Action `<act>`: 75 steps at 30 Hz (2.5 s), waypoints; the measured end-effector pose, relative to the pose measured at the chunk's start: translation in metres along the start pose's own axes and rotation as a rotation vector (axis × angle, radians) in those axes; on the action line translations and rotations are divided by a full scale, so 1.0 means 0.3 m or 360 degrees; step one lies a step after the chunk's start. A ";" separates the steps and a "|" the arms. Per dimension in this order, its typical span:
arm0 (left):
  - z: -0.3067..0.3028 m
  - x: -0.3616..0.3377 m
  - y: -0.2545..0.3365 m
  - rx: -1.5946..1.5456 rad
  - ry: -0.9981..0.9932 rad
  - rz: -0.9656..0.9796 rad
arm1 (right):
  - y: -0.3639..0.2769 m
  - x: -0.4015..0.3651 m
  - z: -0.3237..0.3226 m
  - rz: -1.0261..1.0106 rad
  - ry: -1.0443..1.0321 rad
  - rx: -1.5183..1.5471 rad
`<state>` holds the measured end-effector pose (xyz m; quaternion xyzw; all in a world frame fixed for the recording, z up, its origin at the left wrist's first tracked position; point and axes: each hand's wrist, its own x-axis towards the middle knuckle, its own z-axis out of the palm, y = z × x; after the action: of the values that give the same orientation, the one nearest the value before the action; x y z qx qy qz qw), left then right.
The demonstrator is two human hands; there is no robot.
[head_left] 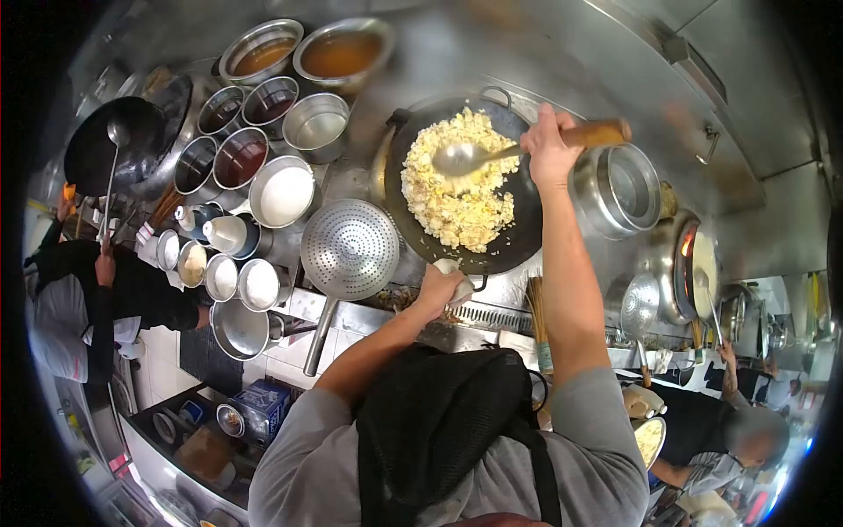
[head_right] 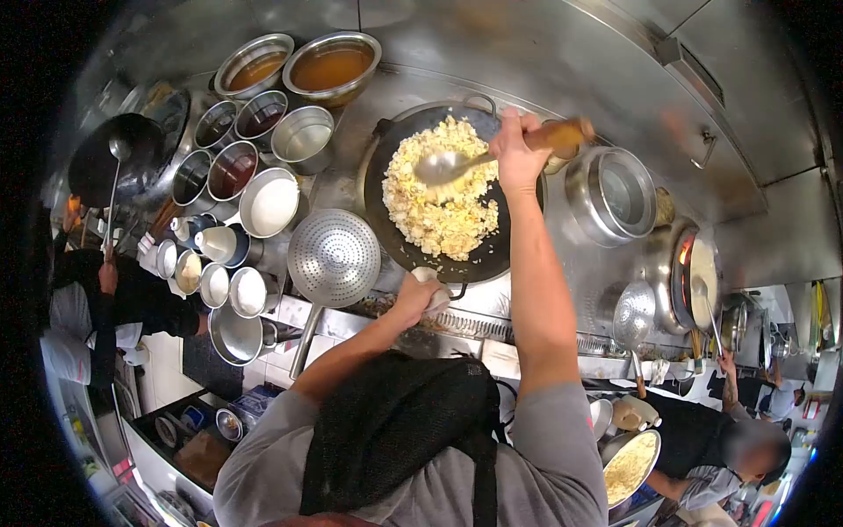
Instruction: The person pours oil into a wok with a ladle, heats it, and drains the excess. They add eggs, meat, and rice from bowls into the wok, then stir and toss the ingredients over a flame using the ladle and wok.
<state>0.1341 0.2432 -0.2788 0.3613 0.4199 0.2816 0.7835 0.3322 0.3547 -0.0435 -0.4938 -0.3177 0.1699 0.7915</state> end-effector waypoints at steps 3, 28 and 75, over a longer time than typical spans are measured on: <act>-0.018 -0.019 0.026 -0.0046 -0.0092 -0.0131 | -0.101 0.030 0.098 0.0368 -0.0520 -0.0390; 0.035 -0.052 0.162 -0.0199 0.0047 -0.0430 | -0.317 -0.312 -0.197 -0.0167 -0.0073 -0.0293; 0.079 -0.198 0.217 -0.0341 -0.0176 -0.0298 | -0.238 -0.166 -0.058 0.0469 -0.0455 -0.0429</act>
<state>0.1165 0.2290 -0.1904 0.2499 0.3756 0.2300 0.8623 0.3038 0.2814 -0.0021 -0.6069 -0.3707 0.3077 0.6321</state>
